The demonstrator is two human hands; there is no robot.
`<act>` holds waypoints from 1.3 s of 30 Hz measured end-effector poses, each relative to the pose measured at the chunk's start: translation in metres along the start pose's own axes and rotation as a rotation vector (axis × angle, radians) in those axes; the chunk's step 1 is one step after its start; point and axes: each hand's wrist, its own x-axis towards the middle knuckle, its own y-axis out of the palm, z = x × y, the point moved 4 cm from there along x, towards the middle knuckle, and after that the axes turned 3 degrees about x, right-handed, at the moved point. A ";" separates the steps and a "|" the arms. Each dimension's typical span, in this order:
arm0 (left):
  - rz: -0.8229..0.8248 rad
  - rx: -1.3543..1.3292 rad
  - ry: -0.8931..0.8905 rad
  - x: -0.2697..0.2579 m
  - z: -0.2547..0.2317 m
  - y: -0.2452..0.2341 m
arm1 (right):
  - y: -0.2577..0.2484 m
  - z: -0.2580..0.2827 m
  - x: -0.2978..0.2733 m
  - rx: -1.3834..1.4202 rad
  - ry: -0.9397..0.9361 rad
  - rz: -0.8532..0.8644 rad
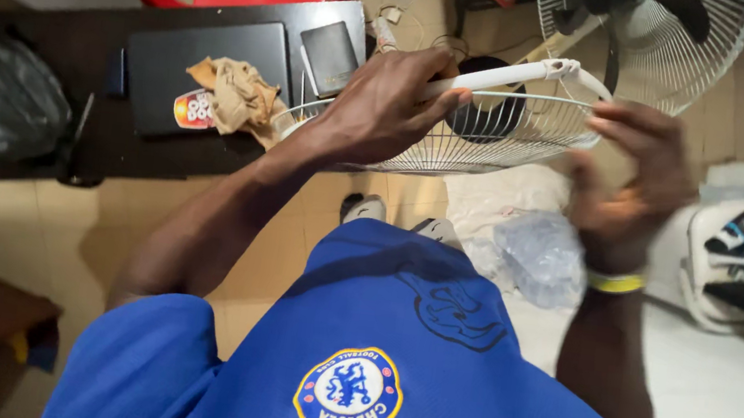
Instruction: The person cleans a fan blade with a cloth, then attaches a white plastic ring to the fan cage. They use a screwdriver to secure the ring and adjust the fan head. The person handles the fan cage and ring multiple times to align and fasten them.
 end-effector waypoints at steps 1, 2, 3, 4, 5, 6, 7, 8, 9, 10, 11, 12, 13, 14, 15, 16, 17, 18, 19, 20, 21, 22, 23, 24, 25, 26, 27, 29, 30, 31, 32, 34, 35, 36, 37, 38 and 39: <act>-0.046 0.007 0.023 -0.002 -0.005 0.000 | 0.008 0.008 0.005 0.045 -0.026 0.050; -0.059 0.012 -0.017 -0.004 -0.007 0.000 | 0.018 0.012 0.012 0.020 -0.102 0.077; -0.072 0.014 -0.059 -0.007 -0.011 0.001 | 0.024 0.013 0.019 -0.005 -0.178 0.105; -0.085 0.014 -0.101 -0.010 -0.014 0.001 | 0.028 0.009 0.024 0.018 -0.184 0.119; -0.083 0.009 -0.159 -0.014 -0.016 0.001 | 0.036 0.005 0.028 0.042 -0.193 0.134; -0.080 0.002 -0.217 -0.018 -0.018 0.001 | 0.041 0.000 0.031 0.067 -0.201 0.149; -0.077 -0.005 -0.270 -0.022 -0.021 0.001 | 0.044 -0.006 0.036 0.120 -0.193 0.178; -0.115 -0.015 -0.266 -0.027 -0.026 0.000 | 0.049 -0.011 0.040 0.173 -0.186 0.209; -0.149 -0.023 -0.259 -0.032 -0.031 0.000 | 0.054 -0.015 0.044 0.226 -0.175 0.237; -0.183 -0.030 -0.252 -0.037 -0.034 -0.002 | 0.059 -0.016 0.048 0.217 -0.199 0.269; -0.153 -0.075 -0.327 -0.042 -0.032 -0.002 | 0.063 -0.015 0.050 0.205 -0.220 0.300; -0.122 -0.122 -0.401 -0.048 -0.028 -0.003 | 0.067 -0.013 0.051 0.193 -0.242 0.331; -0.088 -0.172 -0.475 -0.057 -0.025 -0.002 | 0.070 -0.011 0.052 0.201 -0.235 0.381; -0.123 -0.253 -0.474 -0.067 -0.026 -0.003 | 0.071 -0.009 0.054 0.207 -0.230 0.431; -0.158 -0.322 -0.468 -0.076 -0.026 -0.007 | 0.074 -0.005 0.059 0.216 -0.228 0.469; -0.193 -0.391 -0.459 -0.084 -0.025 -0.012 | 0.075 -0.001 0.063 0.219 -0.220 0.484; -0.215 -0.455 -0.460 -0.094 -0.022 -0.015 | 0.074 0.004 0.063 0.219 -0.206 0.504; -0.237 -0.519 -0.460 -0.104 -0.019 -0.017 | 0.074 0.008 0.063 0.219 -0.193 0.525; -0.258 -0.587 -0.462 -0.116 -0.016 -0.019 | 0.072 0.013 0.063 0.198 -0.206 0.536; -0.264 -0.594 -0.462 -0.128 -0.012 -0.020 | 0.071 0.018 0.063 0.177 -0.220 0.547; -0.269 -0.593 -0.455 -0.139 -0.007 -0.023 | 0.070 0.023 0.064 0.157 -0.237 0.549; -0.275 -0.591 -0.449 -0.150 -0.002 -0.026 | 0.070 0.027 0.065 0.162 -0.197 0.563; -0.288 -0.618 -0.432 -0.162 0.003 -0.029 | 0.068 0.031 0.063 0.164 -0.150 0.580; -0.301 -0.645 -0.415 -0.175 0.007 -0.032 | 0.067 0.036 0.063 0.153 -0.114 0.594; -0.312 -0.665 -0.396 -0.189 0.013 -0.038 | 0.069 0.041 0.064 0.145 -0.078 0.601; -0.318 -0.744 -0.384 -0.204 0.019 -0.043 | 0.071 0.045 0.065 0.124 -0.054 0.606; -0.320 -0.824 -0.373 -0.220 0.024 -0.048 | 0.073 0.051 0.065 0.106 -0.029 0.601; -0.324 -0.931 -0.358 -0.255 0.033 -0.062 | 0.084 0.060 0.062 0.112 0.027 0.582; -0.327 -0.959 -0.356 -0.274 0.038 -0.071 | 0.089 0.064 0.061 0.118 0.055 0.570; -0.327 -0.991 -0.354 -0.293 0.042 -0.078 | 0.096 0.068 0.056 0.139 0.084 0.552; -0.345 -0.995 -0.329 -0.312 0.046 -0.086 | 0.102 0.071 0.051 0.159 0.109 0.537; -0.383 -1.013 -0.280 -0.347 0.054 -0.100 | 0.124 0.081 0.037 0.206 0.165 0.513; -0.410 -1.034 -0.260 -0.361 0.058 -0.106 | 0.137 0.086 0.030 0.230 0.190 0.504; -0.437 -1.055 -0.239 -0.375 0.062 -0.111 | 0.149 0.092 0.023 0.262 0.214 0.496; -0.467 -1.067 -0.218 -0.388 0.065 -0.120 | 0.163 0.098 0.018 0.300 0.236 0.484; -0.483 -1.093 -0.226 -0.402 0.067 -0.127 | 0.176 0.103 0.014 0.343 0.257 0.472; -0.500 -1.123 -0.232 -0.415 0.068 -0.132 | 0.186 0.106 0.010 0.387 0.274 0.462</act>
